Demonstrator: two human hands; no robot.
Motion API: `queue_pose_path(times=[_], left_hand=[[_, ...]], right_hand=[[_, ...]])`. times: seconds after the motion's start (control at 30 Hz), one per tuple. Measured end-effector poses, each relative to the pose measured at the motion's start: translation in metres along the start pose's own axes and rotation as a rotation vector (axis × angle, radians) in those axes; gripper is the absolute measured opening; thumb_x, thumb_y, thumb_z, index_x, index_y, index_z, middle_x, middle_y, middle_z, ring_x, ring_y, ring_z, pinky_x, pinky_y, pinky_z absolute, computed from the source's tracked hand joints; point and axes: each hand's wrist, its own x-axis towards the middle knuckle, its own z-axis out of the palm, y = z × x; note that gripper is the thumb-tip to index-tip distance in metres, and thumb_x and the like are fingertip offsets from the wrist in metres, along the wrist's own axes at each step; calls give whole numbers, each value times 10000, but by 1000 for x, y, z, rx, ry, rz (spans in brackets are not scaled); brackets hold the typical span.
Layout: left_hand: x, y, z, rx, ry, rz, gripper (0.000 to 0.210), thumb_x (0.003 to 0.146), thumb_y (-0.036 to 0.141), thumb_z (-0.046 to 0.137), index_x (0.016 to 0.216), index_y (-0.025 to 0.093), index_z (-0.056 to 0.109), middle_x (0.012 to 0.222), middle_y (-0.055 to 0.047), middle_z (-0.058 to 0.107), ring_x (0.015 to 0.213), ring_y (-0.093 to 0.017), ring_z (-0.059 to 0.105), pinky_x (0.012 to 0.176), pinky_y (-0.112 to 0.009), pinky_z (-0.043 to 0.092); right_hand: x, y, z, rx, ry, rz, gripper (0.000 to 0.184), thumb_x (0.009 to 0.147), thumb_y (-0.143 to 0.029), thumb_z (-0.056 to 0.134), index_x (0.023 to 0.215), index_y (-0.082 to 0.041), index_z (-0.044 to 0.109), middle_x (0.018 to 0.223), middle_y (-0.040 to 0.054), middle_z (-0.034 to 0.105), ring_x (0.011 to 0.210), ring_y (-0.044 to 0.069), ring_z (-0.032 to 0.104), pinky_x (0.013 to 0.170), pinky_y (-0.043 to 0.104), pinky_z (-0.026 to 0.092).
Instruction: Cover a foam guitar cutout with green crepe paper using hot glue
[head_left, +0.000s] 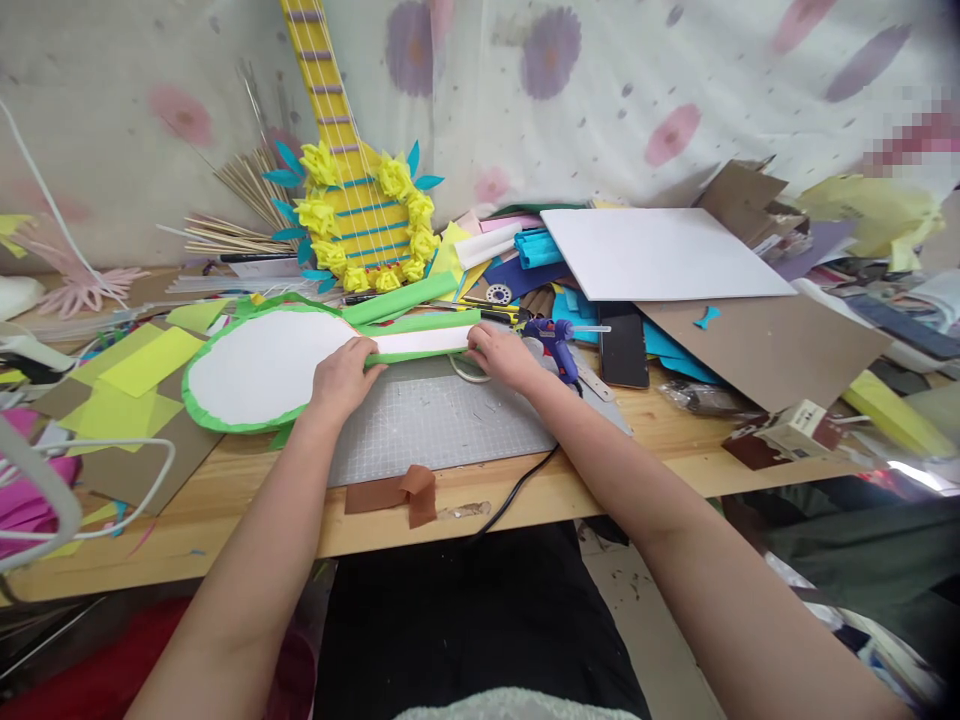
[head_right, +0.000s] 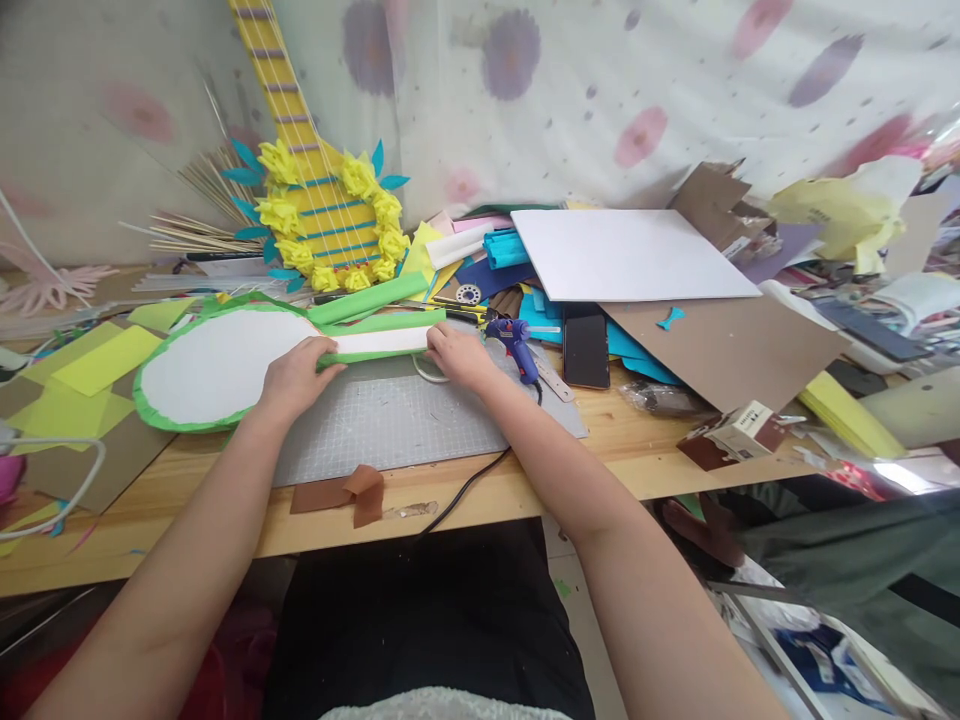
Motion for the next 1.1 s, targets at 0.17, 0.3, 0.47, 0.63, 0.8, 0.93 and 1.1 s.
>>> queue_pose_path(times=[0.17,0.3,0.47,0.63,0.8,0.93,1.1], left_hand=[[2,0,-2,-33,-10,-37,198,911,273,451,1040,238,597,1203,-32,651,1035,-208,616,808,-308,460],[4,0,-2,-2,-20,-42,226,923,264,419,1063,228,593,1177,-43,662,1047,-225,613,796,-312,456],[8,4,-7,53,-54,-102,218,922,284,428,1036,241,609,1089,-42,694,987,-239,639,763,-315,449],[15,6,-16,98,-96,-147,219,912,341,447,996,255,630,995,-31,719,906,-245,656,733,-320,444],[24,5,-20,138,-114,-122,215,883,354,483,981,253,645,997,-31,719,925,-250,653,738,-318,443],[29,4,-23,155,-132,-103,207,862,354,500,973,253,643,1006,-26,716,934,-247,650,735,-314,443],[31,5,-28,121,-166,-104,223,843,318,503,1018,255,626,1109,-17,692,1002,-240,630,743,-313,445]], right_hand=[[9,0,-4,-39,11,28,216,966,-276,442,1047,-146,594,1103,106,655,892,212,619,602,275,289],[14,1,-2,-42,-2,68,231,968,-292,446,1071,-152,596,1025,98,704,898,229,638,602,276,283],[18,3,0,-35,15,108,235,959,-315,457,1075,-175,606,992,93,722,857,230,645,610,276,293],[23,4,1,-18,27,141,234,946,-353,471,1050,-207,622,969,78,725,852,228,636,630,275,314],[26,3,0,-14,26,162,221,932,-358,491,1038,-217,625,962,67,724,836,225,630,635,279,318],[28,1,0,-41,22,166,225,938,-355,479,1043,-212,617,977,63,726,848,225,637,626,279,308],[29,-2,1,-80,22,161,247,949,-341,450,1080,-198,604,1008,69,724,887,231,644,618,285,299]])
